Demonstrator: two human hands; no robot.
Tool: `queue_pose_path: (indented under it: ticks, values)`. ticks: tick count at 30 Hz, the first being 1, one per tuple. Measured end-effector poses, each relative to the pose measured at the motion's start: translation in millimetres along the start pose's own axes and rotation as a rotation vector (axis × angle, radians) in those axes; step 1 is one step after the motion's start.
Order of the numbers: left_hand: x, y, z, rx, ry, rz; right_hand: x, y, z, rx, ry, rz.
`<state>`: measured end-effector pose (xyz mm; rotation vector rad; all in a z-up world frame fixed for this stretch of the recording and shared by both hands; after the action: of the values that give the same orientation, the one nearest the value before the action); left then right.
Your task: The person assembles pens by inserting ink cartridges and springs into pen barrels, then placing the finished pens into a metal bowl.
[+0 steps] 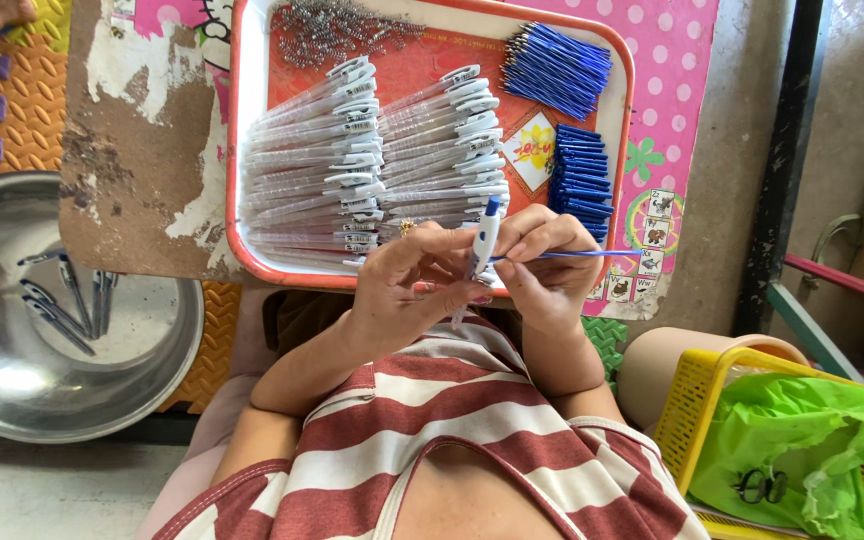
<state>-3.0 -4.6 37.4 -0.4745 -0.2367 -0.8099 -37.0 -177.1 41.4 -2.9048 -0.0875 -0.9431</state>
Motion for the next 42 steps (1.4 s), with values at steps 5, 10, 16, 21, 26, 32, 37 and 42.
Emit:
queue_pose_path:
  ticks: [5,10,16,21,26,32,37,42]
  values:
    - [2.6,-5.5,6.7,0.069,-0.03,0.02,-4.6,-1.1,4.9,0.114,0.009,0.051]
    - [0.6,-6.4,10.5,0.052,-0.011,0.008,-2.5,-7.0,5.8,0.149,0.035,0.083]
    - [0.7,-9.7,9.3,0.038,-0.016,0.019,-9.4,-2.8,9.7,0.175,0.068,0.071]
    - [-0.2,-10.3,5.4,0.017,-0.005,0.01,-8.0,-6.3,-0.8,-0.046,0.126,0.071]
    - [-5.1,4.0,-6.4,-0.075,0.015,0.002,-11.5,-0.7,-1.3,-0.165,0.235,0.13]
    - [-0.2,2.0,4.4,-0.104,0.053,-0.046,18.7,15.2,-17.5,-0.025,0.03,0.062]
    - [0.3,0.5,2.7,-0.084,0.105,-0.136,39.4,15.7,-2.0,0.016,0.026,-0.083]
    - [-1.9,0.3,0.1,-0.125,0.169,-0.226,43.2,15.1,0.4,0.148,-0.029,-0.116]
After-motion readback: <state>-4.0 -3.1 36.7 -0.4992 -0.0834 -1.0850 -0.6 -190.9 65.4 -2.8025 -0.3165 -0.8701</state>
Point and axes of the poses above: each hand's wrist, its own x-axis towards the middle knuckle, its own y-axis out of the back of the hand, z = x × y, the point moved 1 cm from there along x, towards the middle knuckle, and after that the axes turned 15 degrees about -z, right-handed, at the moved point
